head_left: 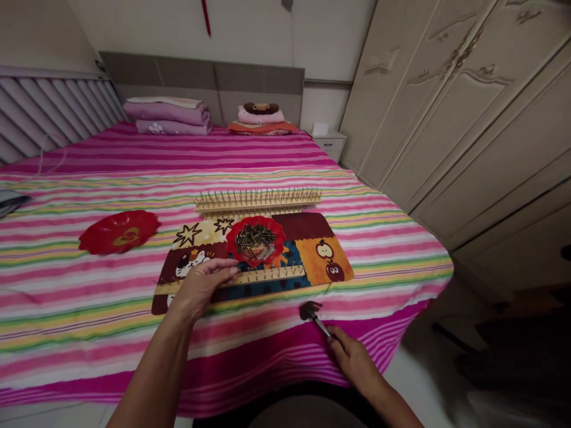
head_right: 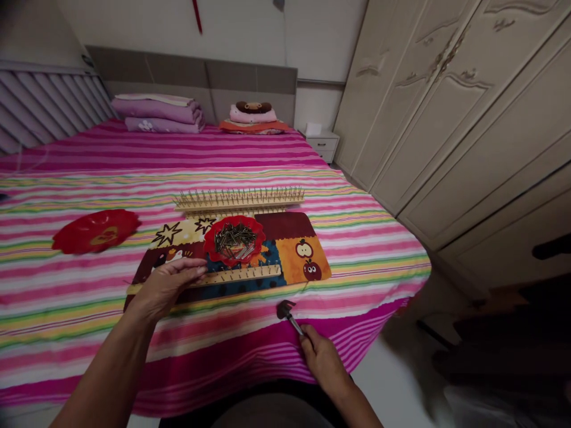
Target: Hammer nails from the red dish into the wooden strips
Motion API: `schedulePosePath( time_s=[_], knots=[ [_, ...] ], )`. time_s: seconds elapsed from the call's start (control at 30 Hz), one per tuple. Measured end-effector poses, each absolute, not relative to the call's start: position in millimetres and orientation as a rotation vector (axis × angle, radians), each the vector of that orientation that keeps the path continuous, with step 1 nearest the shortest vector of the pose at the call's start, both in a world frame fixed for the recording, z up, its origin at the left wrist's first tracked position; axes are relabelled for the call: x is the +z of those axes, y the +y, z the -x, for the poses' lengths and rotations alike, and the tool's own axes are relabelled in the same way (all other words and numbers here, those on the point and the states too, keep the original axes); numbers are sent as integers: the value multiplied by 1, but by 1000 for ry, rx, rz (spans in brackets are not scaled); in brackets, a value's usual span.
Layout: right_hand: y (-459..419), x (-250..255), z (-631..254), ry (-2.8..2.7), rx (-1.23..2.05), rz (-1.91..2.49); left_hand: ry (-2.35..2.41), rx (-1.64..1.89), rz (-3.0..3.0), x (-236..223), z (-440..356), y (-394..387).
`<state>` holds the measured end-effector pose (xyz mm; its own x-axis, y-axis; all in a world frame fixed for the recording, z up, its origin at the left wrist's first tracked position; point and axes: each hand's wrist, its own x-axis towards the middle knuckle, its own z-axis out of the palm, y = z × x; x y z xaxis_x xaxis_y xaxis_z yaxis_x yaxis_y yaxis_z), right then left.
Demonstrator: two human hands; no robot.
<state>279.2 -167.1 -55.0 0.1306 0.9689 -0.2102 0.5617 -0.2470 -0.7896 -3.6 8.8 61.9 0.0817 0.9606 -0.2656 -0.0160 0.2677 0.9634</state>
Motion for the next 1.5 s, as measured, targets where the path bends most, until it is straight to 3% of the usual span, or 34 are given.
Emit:
schedulePosePath(
  time_s=[0.2,0.43,0.9,1.27,1.5],
  knots=[
    [-166,-55,-278,-1461,994,1857,1366,1138,-1094,34,9,3],
    [-167,-58,-280,-1456,972,1860,1469,1050,-1221,6,4,4],
    [-168,-49,-276,-1415,1022,1858,1678,943,-1522,2,-5,-1],
    [-114,49,-217,-1619,961,1537,1694,1027,-1724,-5,-11,-7],
    [-70,63,-183,-1936,702,1532,1661,1033,-1832,-11,-10,-8]
  ],
)
